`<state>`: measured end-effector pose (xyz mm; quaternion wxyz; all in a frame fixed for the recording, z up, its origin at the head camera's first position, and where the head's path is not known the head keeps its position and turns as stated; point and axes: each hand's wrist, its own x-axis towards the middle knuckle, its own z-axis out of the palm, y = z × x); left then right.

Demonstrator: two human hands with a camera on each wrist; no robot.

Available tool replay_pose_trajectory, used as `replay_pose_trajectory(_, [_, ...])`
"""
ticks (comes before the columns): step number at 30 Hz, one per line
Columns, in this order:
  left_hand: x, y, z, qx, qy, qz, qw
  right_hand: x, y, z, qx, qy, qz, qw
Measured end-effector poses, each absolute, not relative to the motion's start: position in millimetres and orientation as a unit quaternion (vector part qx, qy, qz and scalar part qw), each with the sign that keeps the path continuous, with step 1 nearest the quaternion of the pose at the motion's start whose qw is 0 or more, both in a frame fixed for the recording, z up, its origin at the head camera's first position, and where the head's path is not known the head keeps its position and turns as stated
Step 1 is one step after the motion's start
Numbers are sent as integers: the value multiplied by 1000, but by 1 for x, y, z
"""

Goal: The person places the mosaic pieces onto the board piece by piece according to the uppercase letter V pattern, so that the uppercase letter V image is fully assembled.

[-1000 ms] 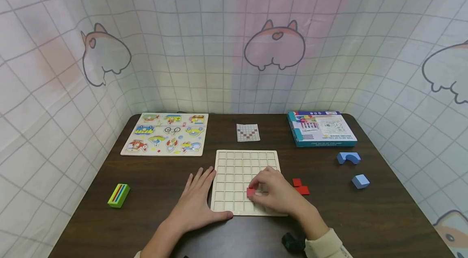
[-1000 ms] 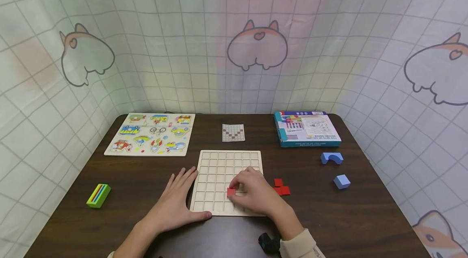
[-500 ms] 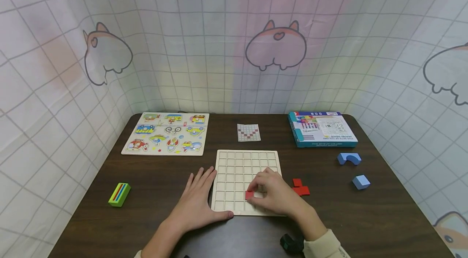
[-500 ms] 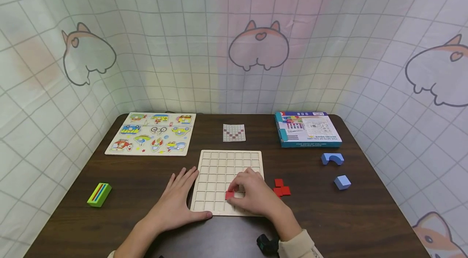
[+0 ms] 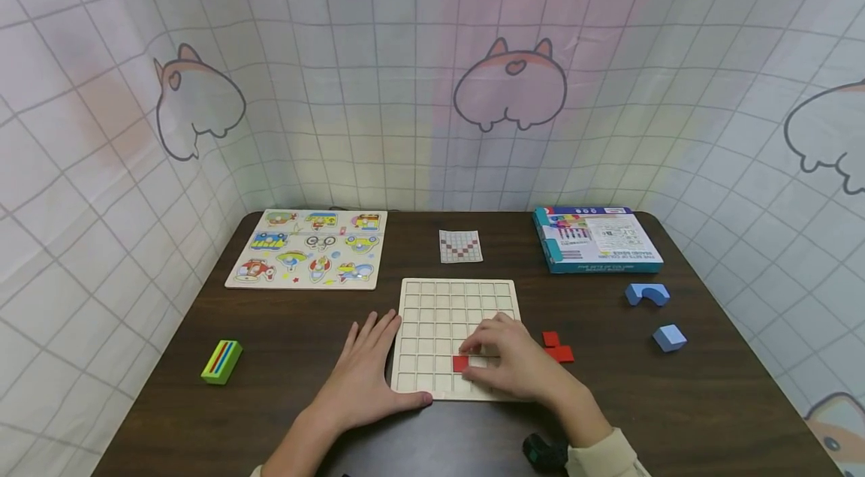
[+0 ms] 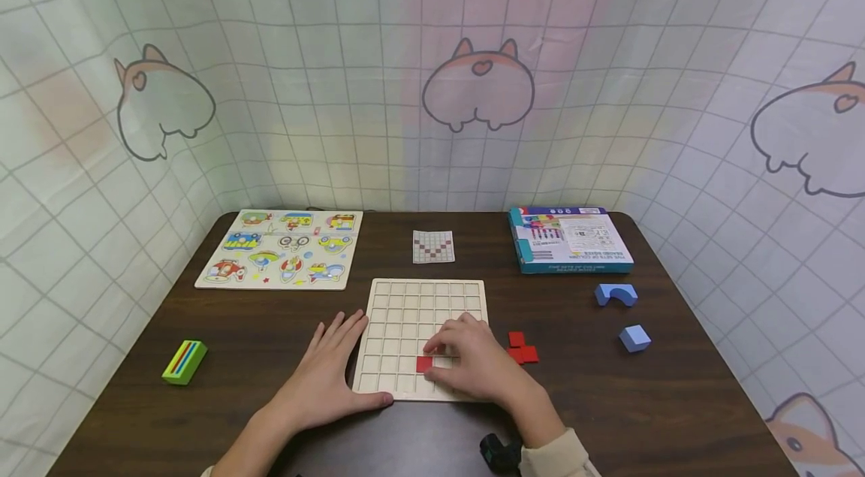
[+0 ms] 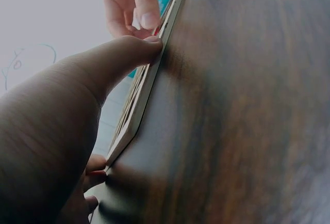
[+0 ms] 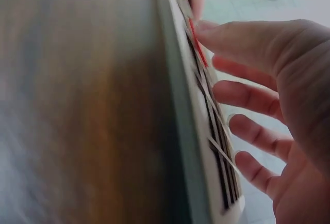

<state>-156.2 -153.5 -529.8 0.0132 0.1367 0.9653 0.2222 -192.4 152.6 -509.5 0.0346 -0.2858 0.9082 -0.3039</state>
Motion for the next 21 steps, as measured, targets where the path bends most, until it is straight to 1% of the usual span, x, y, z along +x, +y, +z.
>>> replay_pose_trajectory(7, [-156, -153, -532, 132, 964, 228, 9, -189, 173, -504, -258, 905, -336, 20])
replay_pose_trajectory(18, [-156, -153, -533, 137, 963, 231, 7, -187, 199, -501, -228, 915, -332, -11])
replay_pose_trajectory(21, [-156, -153, -533, 137, 963, 233, 7, -186, 206, -501, -217, 920, -327, -10])
